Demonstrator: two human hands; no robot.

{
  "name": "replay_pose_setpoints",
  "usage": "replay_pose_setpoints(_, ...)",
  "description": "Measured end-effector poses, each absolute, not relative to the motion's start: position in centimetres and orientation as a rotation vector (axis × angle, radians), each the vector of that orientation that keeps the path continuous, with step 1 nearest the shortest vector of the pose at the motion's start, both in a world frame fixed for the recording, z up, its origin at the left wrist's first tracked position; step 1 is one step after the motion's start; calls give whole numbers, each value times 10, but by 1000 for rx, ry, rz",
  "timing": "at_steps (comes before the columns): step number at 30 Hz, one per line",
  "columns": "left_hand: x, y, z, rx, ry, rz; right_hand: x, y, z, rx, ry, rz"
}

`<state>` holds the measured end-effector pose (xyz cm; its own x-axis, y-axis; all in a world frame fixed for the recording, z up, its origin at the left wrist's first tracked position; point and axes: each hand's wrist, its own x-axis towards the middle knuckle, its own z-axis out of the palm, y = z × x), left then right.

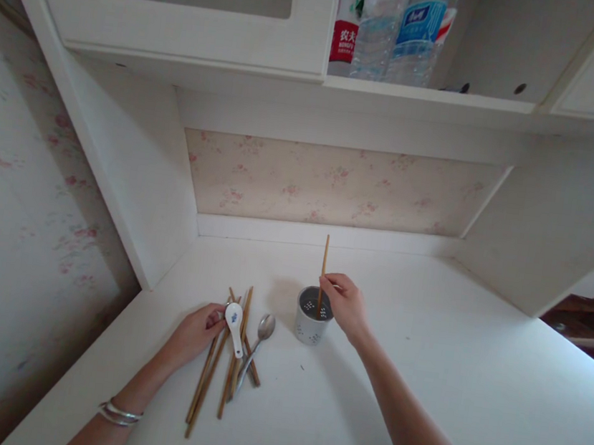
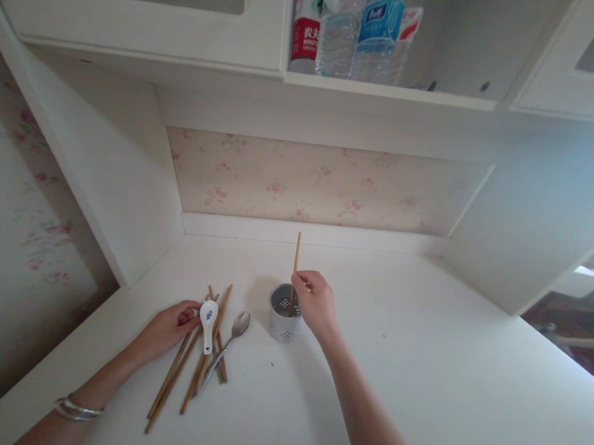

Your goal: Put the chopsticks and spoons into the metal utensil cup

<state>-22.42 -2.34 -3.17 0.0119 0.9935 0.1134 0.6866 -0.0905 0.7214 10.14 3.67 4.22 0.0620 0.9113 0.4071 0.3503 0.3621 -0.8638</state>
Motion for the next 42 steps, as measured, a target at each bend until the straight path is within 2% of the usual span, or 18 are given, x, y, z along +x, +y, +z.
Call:
replay_pose_setpoints(13,-224,-24,-30,1855,1681,872,98,37,31,-1245,-1521,647)
replay_pose_setpoints(20,-222,-25,-27,1862,1697,844,98,39,28,-1290,-1450,822)
replay_pose_setpoints(25,-221,-29,-20,1852,1754,808,103,30,26,-1162,-1387,1010)
replay_pose_setpoints(35,-217,-64,-5,2083,2071,311,106,0,-7,-1044,-1403,1055)
replay_pose_setpoints(42,-231,-58,4,1965,2191,89,101,-2,-20,-1076,-1466,1019)
